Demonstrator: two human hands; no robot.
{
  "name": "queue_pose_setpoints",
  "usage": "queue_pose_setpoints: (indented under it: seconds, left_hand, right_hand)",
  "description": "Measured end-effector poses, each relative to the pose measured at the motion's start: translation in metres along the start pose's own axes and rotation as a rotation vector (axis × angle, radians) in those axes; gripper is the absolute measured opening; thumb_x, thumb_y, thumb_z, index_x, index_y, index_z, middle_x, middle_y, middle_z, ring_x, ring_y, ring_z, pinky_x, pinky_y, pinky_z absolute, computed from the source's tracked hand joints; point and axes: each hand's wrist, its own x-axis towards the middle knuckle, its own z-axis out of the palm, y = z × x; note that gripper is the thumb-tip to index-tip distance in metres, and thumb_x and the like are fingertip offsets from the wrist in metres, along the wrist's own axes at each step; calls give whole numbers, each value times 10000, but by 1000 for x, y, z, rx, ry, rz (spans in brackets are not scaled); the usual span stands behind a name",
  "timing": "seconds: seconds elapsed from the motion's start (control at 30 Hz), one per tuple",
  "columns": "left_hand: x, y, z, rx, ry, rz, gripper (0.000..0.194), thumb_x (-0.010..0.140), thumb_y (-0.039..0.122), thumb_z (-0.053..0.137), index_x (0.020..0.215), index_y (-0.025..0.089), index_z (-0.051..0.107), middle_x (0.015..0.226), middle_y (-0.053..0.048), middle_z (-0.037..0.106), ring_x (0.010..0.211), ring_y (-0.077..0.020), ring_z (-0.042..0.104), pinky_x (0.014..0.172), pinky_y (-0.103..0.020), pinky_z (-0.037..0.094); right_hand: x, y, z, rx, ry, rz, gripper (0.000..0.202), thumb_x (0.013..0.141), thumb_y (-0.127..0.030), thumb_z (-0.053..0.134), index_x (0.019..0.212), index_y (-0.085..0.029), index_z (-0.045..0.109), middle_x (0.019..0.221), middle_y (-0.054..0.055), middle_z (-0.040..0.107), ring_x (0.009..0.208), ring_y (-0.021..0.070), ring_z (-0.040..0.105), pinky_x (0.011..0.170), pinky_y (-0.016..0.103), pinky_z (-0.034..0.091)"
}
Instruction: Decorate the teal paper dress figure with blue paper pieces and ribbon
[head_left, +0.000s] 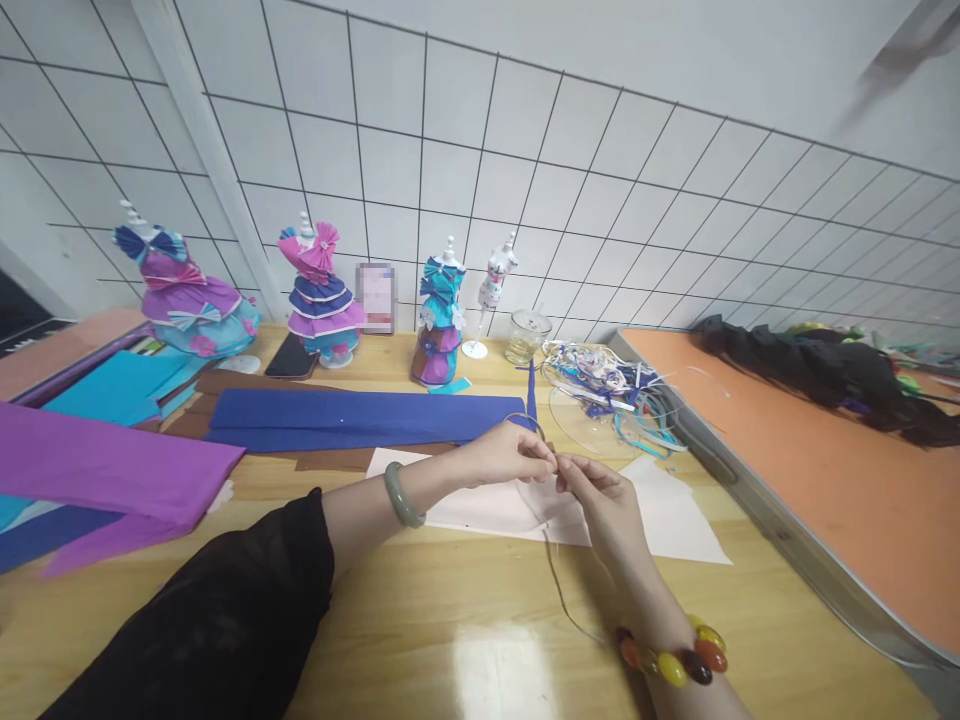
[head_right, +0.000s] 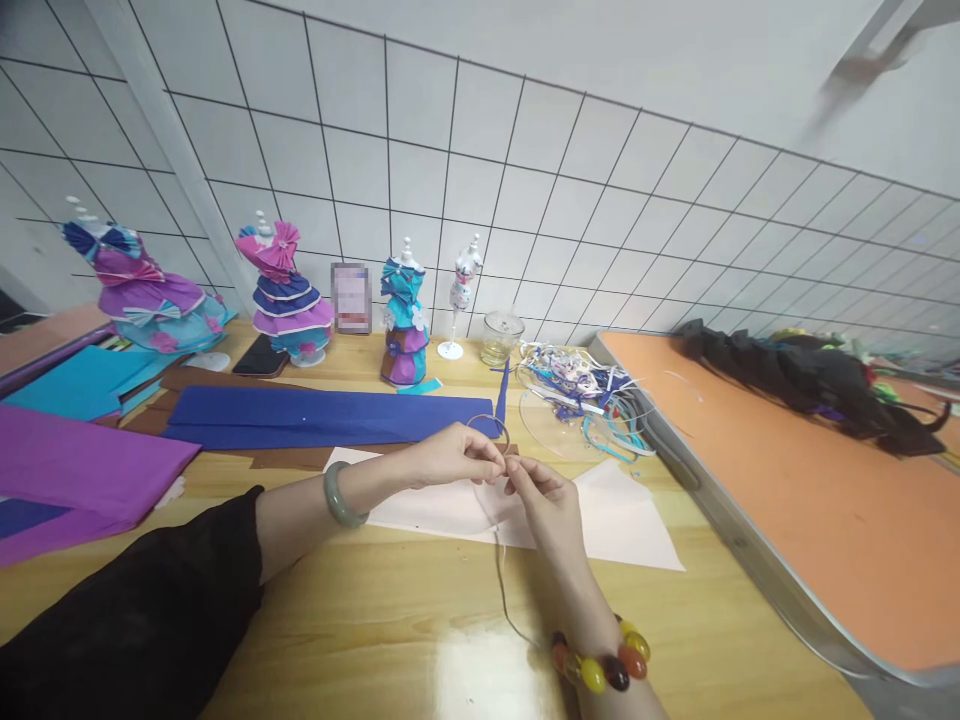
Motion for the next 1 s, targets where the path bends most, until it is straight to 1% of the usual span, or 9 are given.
queue_pose_setpoints:
  seconds: [0.1, 0.2, 0.3, 0.43, 0.53, 0.6, 0.7, 0.83, 1.0]
  left_hand:
    - [0, 0, 1, 0, 27, -15, 202, 689, 318, 613, 698, 120, 652, 656, -18, 577, 645, -103, 510, 593, -223, 393]
    - [1, -1, 2, 1, 45, -13, 217, 691, 332, 607, 685, 118, 643, 635, -15, 570, 632, -102, 511, 595, -228, 399]
    - [2, -4, 2, -25, 51, 3, 208, 688, 327, 610, 686, 121, 640, 629, -7, 563, 628, -96, 506, 595, -224, 397]
    - [4, -7, 0, -71, 41, -3, 210, 681, 330, 621, 712, 123, 642, 689, -19, 588, 655, -97, 517, 616, -230, 409]
    - [5, -7, -1, -91, 37, -13, 223, 679, 340, 626, 736, 125, 647, 724, -30, 605, 672, -102, 527, 632, -237, 417]
    - [5, -7, -1, -89, 45, -19, 229, 678, 343, 631, 733, 121, 650, 700, -26, 598, 660, -98, 521, 626, -234, 415]
    - [4, -7, -2, -89, 63, -9, 244, 673, 348, 642, 727, 110, 655, 675, -23, 585, 645, -91, 510, 614, -226, 408]
    - [4, -7, -3, -87, 62, 20, 267, 675, 361, 646, 736, 102, 665, 660, -27, 582, 634, -91, 503, 603, -225, 400]
    - [4, -5, -4, -17, 52, 41, 268, 691, 355, 627, 778, 105, 671, 683, -33, 599, 648, -102, 516, 613, -229, 405]
  right_hand:
    - [-1, -1, 1, -8, -16, -16, 227, 707, -407, 645, 686, -185, 685, 561, 2, 560, 592, 146, 502, 630, 278, 391]
    - [-1, 0, 1, 18, -30, 2, 219, 712, -396, 645, 708, -181, 686, 565, 3, 557, 588, 144, 494, 620, 275, 386]
    - [0, 1, 2, 104, -31, 55, 207, 699, -384, 664, 715, -179, 688, 561, 2, 550, 572, 132, 473, 596, 264, 374]
    - [1, -1, 2, 263, -86, 137, 203, 678, -388, 680, 681, -186, 692, 559, 0, 547, 554, 120, 458, 564, 252, 366]
    - [2, 0, 1, 317, -92, 165, 196, 668, -380, 691, 724, -192, 705, 603, 6, 576, 556, 115, 462, 564, 252, 371]
    - [2, 3, 1, 277, -61, 138, 200, 671, -370, 692, 753, -189, 709, 609, 10, 586, 561, 119, 470, 582, 262, 381]
    - [1, 5, 0, 142, -11, 53, 214, 692, -369, 674, 788, -181, 707, 584, 9, 586, 581, 137, 494, 628, 288, 398]
    - [-3, 0, 1, -19, 19, -35, 213, 723, -365, 641, 826, -188, 700, 618, 12, 607, 616, 150, 526, 679, 309, 419]
    - [-4, -5, 3, -78, 37, -63, 229, 718, -373, 634, 828, -180, 687, 675, 35, 637, 615, 160, 538, 649, 316, 437]
